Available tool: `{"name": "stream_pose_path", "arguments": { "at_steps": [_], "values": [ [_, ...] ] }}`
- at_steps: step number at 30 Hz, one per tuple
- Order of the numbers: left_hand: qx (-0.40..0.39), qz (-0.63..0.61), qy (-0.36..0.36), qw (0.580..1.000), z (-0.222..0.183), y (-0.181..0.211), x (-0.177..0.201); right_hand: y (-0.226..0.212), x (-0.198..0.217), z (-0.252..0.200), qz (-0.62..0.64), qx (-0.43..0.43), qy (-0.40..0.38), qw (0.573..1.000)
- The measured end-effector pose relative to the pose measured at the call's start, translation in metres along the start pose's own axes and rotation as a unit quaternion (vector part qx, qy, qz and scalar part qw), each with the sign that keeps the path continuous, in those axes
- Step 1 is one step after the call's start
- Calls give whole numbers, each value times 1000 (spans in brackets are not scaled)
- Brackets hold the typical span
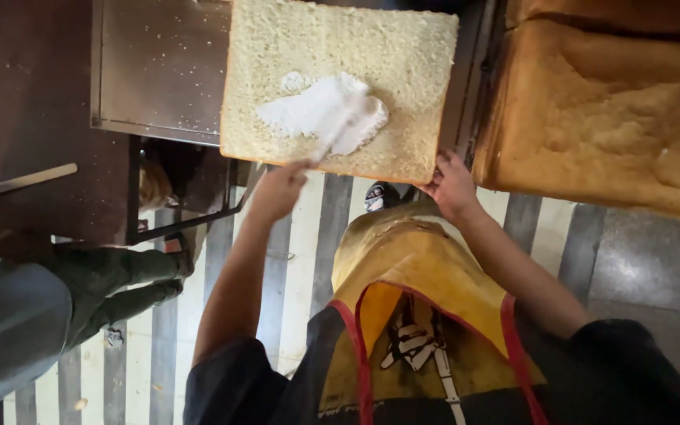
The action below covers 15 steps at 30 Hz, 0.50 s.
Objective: Spreading cream onto a cake layer and stacking a second layer on top.
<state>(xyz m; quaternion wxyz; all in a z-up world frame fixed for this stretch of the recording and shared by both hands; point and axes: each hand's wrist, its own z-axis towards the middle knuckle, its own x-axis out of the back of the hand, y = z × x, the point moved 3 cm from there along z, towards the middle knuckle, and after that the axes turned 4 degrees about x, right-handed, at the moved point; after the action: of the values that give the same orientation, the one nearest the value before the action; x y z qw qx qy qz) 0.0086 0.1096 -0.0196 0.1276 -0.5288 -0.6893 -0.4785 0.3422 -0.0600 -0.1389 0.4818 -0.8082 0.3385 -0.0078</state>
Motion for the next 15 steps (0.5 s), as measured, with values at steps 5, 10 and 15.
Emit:
{"name": "stream_pose_path", "arguments": {
  "at_steps": [5,10,15],
  "values": [
    [-69,-40,-78,994,-15,14,-65,-28,-26,-24,174,-27,-49,983],
    [-71,-121,-180,974,-50,22,-101,-31,-24,-33,288,-56,-38,955],
    [-7,-290,-207,934,-74,14,-74,-31,-23,-32,303,-58,-55,950]
  ]
}}
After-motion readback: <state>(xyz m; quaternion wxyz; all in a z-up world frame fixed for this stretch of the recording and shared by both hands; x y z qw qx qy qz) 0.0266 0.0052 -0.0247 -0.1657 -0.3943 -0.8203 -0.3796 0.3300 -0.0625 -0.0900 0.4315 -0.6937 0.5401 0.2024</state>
